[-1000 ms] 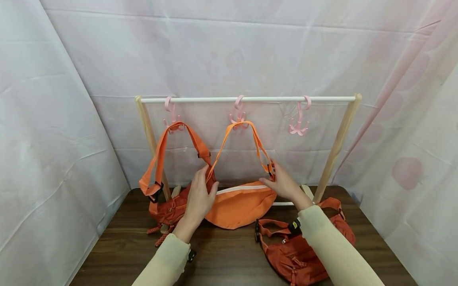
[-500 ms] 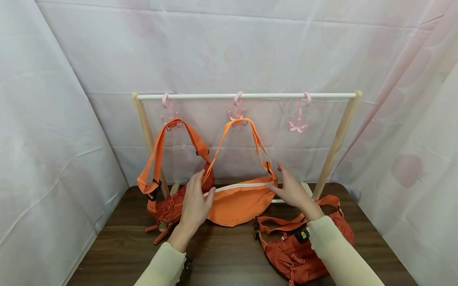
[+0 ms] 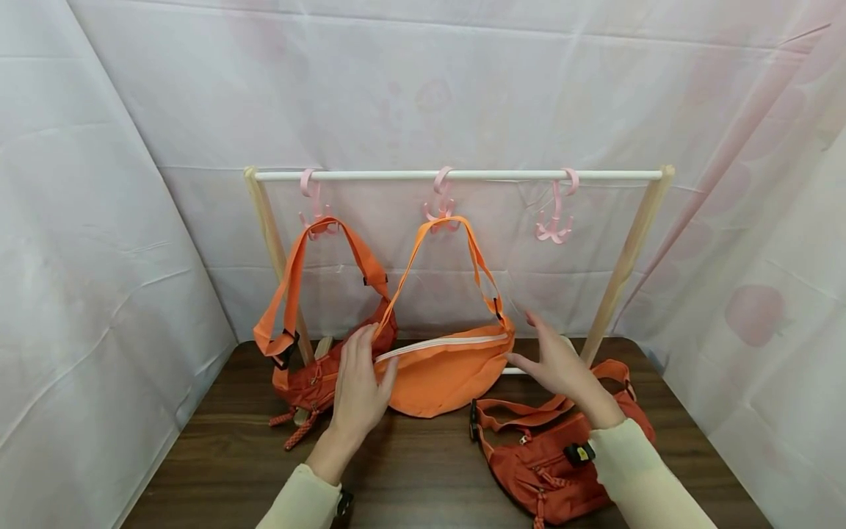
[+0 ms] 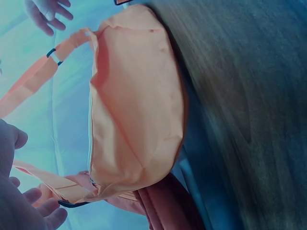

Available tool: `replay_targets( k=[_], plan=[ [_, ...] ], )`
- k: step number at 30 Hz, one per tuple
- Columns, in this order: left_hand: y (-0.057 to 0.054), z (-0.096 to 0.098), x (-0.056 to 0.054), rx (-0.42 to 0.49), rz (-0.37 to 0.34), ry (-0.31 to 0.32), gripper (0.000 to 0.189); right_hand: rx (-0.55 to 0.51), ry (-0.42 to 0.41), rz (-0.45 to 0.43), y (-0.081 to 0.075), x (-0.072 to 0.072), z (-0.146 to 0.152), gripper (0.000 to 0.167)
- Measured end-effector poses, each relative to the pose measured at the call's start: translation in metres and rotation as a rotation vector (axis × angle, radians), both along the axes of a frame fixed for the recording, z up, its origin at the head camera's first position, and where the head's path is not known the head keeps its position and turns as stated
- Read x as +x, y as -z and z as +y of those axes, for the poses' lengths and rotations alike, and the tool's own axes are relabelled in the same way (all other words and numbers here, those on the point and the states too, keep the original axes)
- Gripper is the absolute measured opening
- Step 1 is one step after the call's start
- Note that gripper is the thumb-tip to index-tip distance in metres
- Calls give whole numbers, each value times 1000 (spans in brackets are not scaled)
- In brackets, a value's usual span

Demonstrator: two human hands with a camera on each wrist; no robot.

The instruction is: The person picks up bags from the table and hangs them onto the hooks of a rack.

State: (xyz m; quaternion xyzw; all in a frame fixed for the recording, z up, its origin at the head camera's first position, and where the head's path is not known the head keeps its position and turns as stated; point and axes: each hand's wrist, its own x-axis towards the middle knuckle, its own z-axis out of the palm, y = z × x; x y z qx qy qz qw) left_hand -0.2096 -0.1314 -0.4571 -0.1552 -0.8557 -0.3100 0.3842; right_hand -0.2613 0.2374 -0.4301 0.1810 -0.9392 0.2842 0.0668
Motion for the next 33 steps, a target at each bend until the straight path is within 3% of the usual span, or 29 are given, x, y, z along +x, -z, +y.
replay_targets(
  k=[10, 17, 33],
  plan=[
    [3, 4, 8, -42, -24, 3, 66, 21, -38, -8, -2, 18, 21, 86],
    [7, 11, 11, -67, 19, 2, 69, 82, -37, 19, -3, 25, 36, 77],
    [14, 25, 16, -82, -16, 55, 63, 172, -45, 64, 9, 34, 63, 60]
  ],
)
